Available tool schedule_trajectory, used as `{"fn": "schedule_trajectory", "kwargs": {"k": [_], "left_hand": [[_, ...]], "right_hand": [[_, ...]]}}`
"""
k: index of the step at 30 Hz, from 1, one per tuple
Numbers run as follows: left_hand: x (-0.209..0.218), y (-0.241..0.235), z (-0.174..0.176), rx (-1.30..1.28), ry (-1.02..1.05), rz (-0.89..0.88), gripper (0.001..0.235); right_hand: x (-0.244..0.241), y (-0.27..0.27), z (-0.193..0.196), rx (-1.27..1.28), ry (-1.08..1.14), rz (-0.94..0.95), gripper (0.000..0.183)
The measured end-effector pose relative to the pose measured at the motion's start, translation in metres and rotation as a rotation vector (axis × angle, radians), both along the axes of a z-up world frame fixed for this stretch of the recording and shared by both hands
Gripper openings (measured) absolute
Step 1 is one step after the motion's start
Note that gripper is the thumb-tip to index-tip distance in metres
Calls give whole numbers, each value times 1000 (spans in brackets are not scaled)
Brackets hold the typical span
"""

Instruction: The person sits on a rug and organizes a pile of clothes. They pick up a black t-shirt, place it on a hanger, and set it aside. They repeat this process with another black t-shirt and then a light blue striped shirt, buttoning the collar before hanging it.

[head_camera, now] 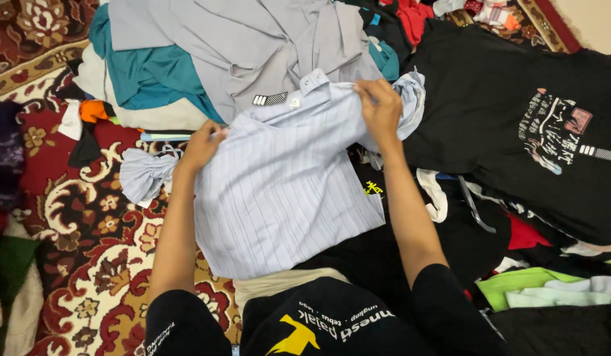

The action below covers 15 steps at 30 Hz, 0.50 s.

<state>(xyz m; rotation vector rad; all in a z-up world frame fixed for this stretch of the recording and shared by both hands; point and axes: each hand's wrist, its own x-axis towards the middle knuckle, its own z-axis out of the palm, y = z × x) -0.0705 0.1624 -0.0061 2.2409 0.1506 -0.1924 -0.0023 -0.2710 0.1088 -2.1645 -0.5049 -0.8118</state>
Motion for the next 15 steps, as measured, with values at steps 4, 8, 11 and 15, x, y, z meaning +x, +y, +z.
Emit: {"fn": "schedule_trajectory", "kwargs": {"k": [4, 8, 11, 15], "left_hand": [[-1, -29, 74, 41, 81, -78, 42], [4, -34, 112, -166, -151, -155, 39], [20, -36, 141, -127, -442, -125, 29], [69, -29, 177, 230, -979, -25, 21]], "right_hand": [[6, -37, 16, -65, -12, -54, 8], [4, -65, 40, -162, -45, -180, 5], [18, -66, 56, -215, -110, -248, 4], [59, -42, 86, -175, -356, -357, 7]]}}
